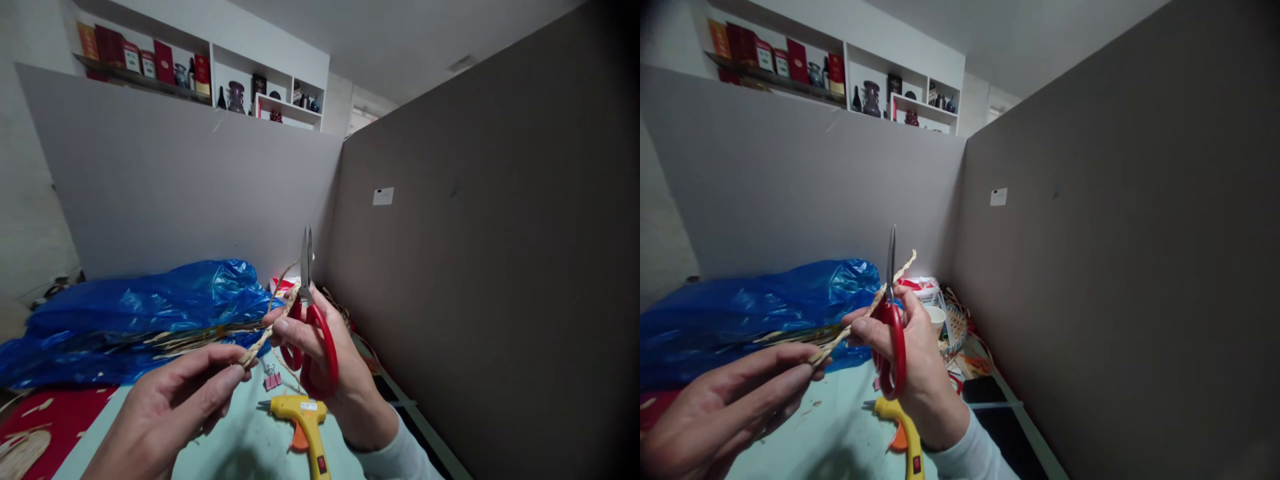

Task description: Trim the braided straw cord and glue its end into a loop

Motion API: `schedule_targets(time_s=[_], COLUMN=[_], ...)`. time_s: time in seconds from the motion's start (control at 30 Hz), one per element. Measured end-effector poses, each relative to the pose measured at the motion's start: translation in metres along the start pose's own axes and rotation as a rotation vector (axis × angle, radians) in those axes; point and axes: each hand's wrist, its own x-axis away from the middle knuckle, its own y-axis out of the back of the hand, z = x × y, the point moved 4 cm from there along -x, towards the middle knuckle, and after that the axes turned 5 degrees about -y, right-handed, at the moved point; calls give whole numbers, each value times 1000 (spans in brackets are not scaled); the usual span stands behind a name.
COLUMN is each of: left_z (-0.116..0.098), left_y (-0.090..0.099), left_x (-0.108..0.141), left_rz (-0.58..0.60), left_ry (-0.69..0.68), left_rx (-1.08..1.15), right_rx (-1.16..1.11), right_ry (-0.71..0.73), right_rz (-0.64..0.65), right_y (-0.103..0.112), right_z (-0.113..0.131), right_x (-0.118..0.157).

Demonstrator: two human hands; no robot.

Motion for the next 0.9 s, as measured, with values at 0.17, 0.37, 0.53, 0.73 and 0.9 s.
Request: schedule_targets(time_s=[0.17,0.37,0.53,0.73,0.9], left_z=[-3,-10,-12,-20,-24], left_y=[-1,-11,-5,5,7], left_x=[-2,4,4,3,-2], left_rz=[-1,5,-101,-230,-91], left_ry=[-72,-123,-157,-161,-120], left_rx=[-80,-97,13,121,196], right_rx=[-65,-37,227,1003,1410], right_ry=[-22,19,35,471,811], right_rz=[-23,-31,-84,-137,-75], right_y=[2,7,17,8,-17], right_z=[-4,-1,0,23,26], right_x=[-2,-6,-11,9,30])
